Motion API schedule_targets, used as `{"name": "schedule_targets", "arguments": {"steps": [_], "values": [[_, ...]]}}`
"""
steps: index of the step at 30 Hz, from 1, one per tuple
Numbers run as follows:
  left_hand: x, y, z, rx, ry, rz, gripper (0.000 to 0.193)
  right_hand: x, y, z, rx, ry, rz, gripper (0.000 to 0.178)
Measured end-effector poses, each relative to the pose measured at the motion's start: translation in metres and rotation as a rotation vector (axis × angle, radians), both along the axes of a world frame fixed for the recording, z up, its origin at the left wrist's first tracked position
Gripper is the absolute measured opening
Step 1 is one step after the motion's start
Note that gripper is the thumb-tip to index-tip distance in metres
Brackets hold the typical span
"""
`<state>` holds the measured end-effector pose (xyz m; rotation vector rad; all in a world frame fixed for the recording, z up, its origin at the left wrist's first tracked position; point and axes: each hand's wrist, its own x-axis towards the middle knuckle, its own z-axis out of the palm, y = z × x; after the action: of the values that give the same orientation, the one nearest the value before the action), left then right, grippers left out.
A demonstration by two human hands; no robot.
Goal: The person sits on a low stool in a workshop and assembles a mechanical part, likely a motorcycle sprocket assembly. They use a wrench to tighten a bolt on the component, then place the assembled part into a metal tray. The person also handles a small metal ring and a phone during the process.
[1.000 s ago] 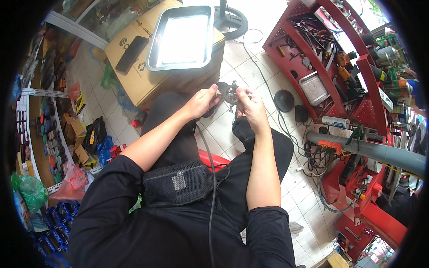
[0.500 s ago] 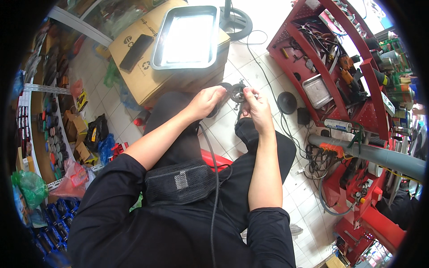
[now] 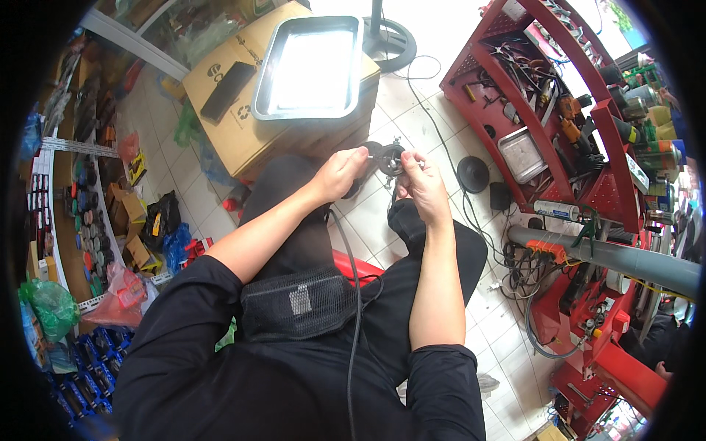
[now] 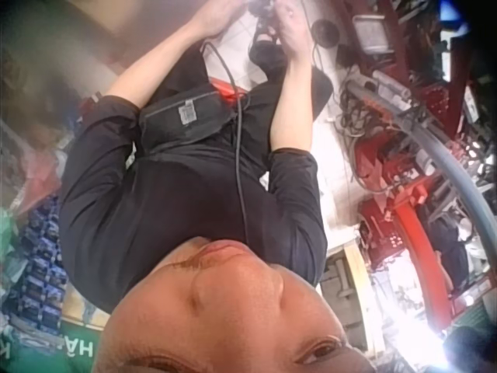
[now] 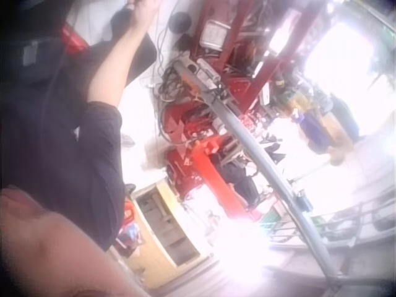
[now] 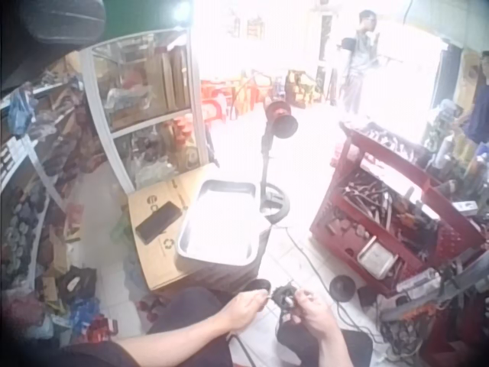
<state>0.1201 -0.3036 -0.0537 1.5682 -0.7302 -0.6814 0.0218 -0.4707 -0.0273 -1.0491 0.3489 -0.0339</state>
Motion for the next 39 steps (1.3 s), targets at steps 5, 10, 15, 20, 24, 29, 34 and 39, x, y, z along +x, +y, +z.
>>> {"name": "schedule_targets", "arguments": {"steps": [5,10,15,20,24,29,34,39], "values": [[-0.005,-0.004,-0.001,0.011,0.002,0.104,0.035,0.0,-0.001,-0.001,-0.034,0.014,-0.035,0.024],[-0.005,-0.003,0.014,0.01,-0.267,0.122,0.028,0.001,0.002,0.004,-0.068,0.02,-0.077,0.024],[0.003,0.003,0.005,0.242,-0.091,0.045,0.026,-0.001,-0.001,-0.003,-0.073,0.036,-0.034,0.024],[-0.004,0.0,0.018,0.068,-0.148,0.096,0.026,0.0,-0.001,0.001,-0.013,-0.002,-0.082,0.023],[-0.002,0.002,0.024,0.135,-0.297,0.044,0.024,-0.001,-0.005,-0.002,-0.009,-0.006,-0.08,0.022],[0.002,0.005,0.014,0.148,-0.185,0.042,0.02,-0.002,-0.001,0.003,-0.053,0.042,-0.044,0.023],[-0.005,-0.001,0.019,0.049,-0.162,0.087,0.026,-0.002,-0.003,-0.001,-0.022,0.008,-0.072,0.024],[0.001,0.005,0.02,0.247,-0.136,0.039,0.028,-0.002,0.001,0.006,-0.127,0.034,-0.069,0.025]]}}
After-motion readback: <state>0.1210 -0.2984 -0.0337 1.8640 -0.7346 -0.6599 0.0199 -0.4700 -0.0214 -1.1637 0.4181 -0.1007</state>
